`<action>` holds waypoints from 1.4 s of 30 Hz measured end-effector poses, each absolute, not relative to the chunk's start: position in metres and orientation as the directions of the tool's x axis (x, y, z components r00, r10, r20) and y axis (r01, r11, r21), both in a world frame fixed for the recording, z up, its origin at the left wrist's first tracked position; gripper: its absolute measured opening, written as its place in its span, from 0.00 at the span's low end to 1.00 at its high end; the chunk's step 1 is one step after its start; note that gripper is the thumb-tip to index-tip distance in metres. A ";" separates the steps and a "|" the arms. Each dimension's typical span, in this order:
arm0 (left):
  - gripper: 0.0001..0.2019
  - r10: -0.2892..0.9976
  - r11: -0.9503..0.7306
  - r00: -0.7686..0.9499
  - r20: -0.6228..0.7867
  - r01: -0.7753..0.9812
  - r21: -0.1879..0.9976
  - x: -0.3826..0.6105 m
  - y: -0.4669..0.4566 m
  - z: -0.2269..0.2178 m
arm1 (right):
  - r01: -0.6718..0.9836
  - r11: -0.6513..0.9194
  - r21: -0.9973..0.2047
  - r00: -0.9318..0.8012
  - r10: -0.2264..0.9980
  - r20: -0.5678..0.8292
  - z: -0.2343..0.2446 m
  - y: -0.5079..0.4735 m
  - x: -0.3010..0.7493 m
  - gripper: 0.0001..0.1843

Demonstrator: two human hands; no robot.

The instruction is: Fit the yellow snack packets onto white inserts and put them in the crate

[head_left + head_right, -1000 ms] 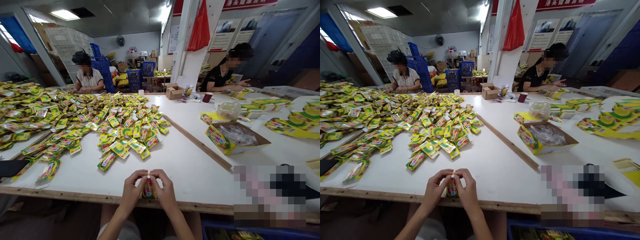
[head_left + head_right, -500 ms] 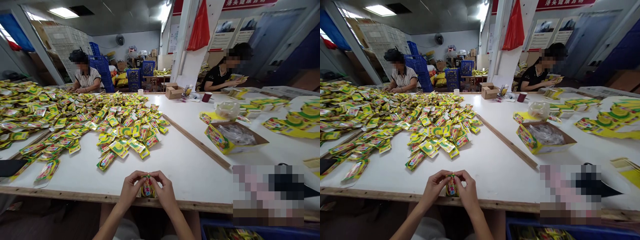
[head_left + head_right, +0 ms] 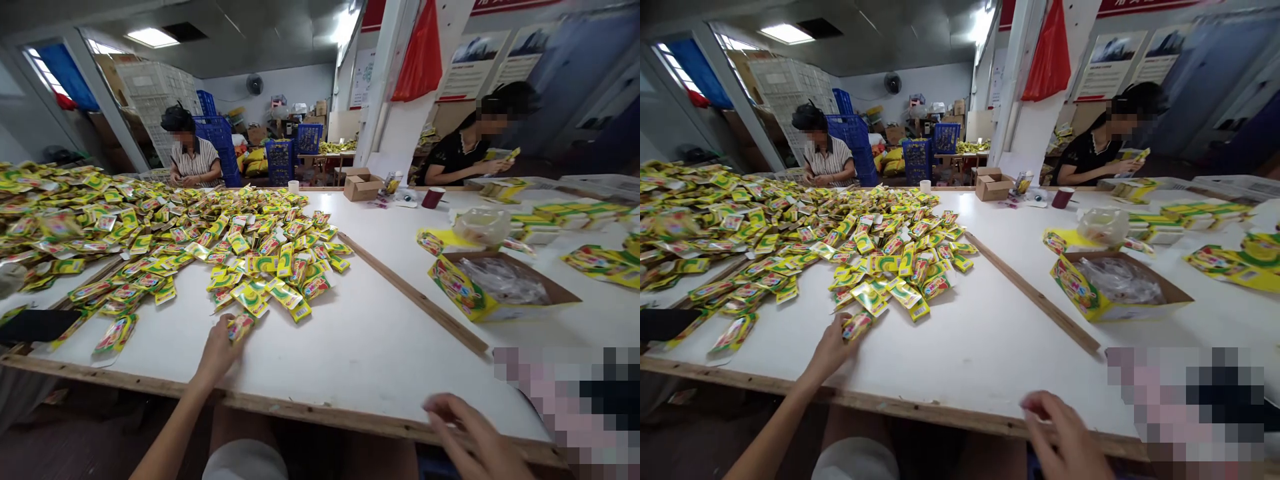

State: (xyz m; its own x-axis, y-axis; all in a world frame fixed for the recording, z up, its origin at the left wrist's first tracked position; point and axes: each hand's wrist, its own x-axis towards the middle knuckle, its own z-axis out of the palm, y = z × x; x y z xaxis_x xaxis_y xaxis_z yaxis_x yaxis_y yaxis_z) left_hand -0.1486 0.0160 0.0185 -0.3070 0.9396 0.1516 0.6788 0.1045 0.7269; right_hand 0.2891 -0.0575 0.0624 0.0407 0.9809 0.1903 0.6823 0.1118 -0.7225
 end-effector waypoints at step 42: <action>0.09 0.995 -0.081 0.049 0.083 -0.043 0.996 -0.013 -0.008 0.023 | 0.268 0.289 -0.919 -0.093 0.957 0.274 0.034 -0.001 0.138 0.06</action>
State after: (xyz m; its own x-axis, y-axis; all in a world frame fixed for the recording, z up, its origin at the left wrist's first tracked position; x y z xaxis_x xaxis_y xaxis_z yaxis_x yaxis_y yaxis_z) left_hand -0.0128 -0.0076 0.0229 0.0492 0.9953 0.0829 -0.0429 -0.0808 0.9958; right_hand 0.1377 -0.0007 0.0342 -0.0925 0.9574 0.2736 0.2680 0.2886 -0.9192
